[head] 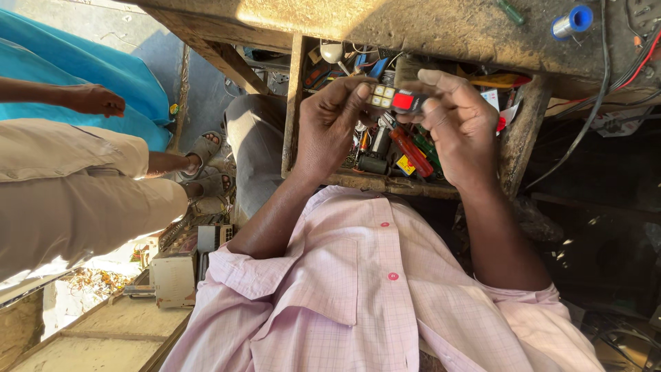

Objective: The person uses a soldering iron to work on wires attached to a small circuit board on a television. They then use a screwdriver to adjust components on the board and later pry open a remote control to inspect its internal circuitry.

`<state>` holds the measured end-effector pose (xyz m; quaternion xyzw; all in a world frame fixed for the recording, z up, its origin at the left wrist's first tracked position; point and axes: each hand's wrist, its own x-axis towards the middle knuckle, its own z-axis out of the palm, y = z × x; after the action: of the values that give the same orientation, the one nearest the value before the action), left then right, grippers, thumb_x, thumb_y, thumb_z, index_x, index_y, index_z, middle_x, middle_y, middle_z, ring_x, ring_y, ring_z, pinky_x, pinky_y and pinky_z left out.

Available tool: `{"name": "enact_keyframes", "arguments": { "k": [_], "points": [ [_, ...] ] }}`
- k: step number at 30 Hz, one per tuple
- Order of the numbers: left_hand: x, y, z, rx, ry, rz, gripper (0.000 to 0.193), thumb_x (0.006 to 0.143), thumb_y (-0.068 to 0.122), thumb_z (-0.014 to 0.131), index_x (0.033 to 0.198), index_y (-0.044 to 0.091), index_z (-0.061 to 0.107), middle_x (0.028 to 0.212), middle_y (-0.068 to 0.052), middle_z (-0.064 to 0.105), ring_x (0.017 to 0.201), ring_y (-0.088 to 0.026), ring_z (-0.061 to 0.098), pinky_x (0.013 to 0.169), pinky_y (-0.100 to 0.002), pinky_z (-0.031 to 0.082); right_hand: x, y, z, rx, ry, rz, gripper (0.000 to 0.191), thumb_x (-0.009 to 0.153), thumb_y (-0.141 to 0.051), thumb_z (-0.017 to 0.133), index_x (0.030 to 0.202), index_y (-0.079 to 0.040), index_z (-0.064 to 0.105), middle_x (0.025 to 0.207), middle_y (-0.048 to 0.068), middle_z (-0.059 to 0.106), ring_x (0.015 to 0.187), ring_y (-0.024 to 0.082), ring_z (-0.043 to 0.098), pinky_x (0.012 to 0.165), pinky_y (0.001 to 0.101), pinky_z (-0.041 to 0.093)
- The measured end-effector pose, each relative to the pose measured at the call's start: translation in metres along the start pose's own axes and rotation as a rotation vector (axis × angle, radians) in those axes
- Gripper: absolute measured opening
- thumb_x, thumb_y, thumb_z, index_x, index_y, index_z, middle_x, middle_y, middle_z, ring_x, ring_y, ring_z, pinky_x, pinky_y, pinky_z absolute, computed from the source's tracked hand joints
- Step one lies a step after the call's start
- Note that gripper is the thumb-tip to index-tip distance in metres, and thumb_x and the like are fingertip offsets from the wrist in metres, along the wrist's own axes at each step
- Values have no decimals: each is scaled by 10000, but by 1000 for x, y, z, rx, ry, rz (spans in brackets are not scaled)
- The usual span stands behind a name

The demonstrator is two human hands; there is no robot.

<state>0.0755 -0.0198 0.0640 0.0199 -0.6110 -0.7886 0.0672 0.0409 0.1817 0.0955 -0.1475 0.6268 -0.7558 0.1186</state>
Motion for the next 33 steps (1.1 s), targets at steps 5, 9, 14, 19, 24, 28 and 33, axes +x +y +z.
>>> {"name": "enact_keyframes", "arguments": {
  "k": [5,9,14,19,24,28,33],
  "points": [
    [-3,3,-1,-6,29,20,214,1046,114,675,1188,-43,709,973,-70,753,846,-90,706,725,-251,606,0,5,0,-7,-44,-50,269,1123,0,530,1376,80,569,1214,206,695,1062,225,731,909,393,684],
    [-8,0,6,79,86,82,152,999,86,750,1064,-51,738,895,-64,749,804,-71,670,694,-232,576,0,10,6,-228,-93,-137,240,1122,32,564,1356,80,586,1078,196,714,928,215,760,796,349,689],
    [-6,-5,1,1,81,37,158,1026,126,718,990,-27,709,892,-50,742,801,-69,701,697,-250,633,-8,10,12,-141,-40,-24,215,1085,-21,544,1263,72,621,1051,181,713,857,184,739,710,285,651],
    [-1,-4,-3,-25,20,-62,235,1098,201,574,1104,4,703,921,-38,744,831,-81,749,665,-246,634,-7,19,10,-234,118,4,85,1079,17,673,1124,88,666,933,175,717,705,177,696,596,270,585],
    [-2,1,-3,-36,-95,-12,302,1010,201,685,1248,20,651,1026,-44,747,923,-71,713,788,-236,614,-10,24,7,-223,145,-22,96,1095,10,630,1160,71,662,923,144,726,739,157,729,651,275,635],
    [-7,-2,4,-128,-34,-47,234,1031,190,721,1145,-14,724,966,-38,727,870,-61,660,763,-233,585,-14,28,15,-302,90,-99,127,1072,-6,684,1151,89,657,986,180,722,813,174,729,719,296,632],
    [-7,-7,3,51,49,-101,316,1103,260,600,972,5,732,768,-12,684,677,-45,601,589,-203,500,-15,26,24,-232,167,109,65,1060,-13,676,1028,43,667,849,132,737,625,136,684,541,259,569]
  ]
}}
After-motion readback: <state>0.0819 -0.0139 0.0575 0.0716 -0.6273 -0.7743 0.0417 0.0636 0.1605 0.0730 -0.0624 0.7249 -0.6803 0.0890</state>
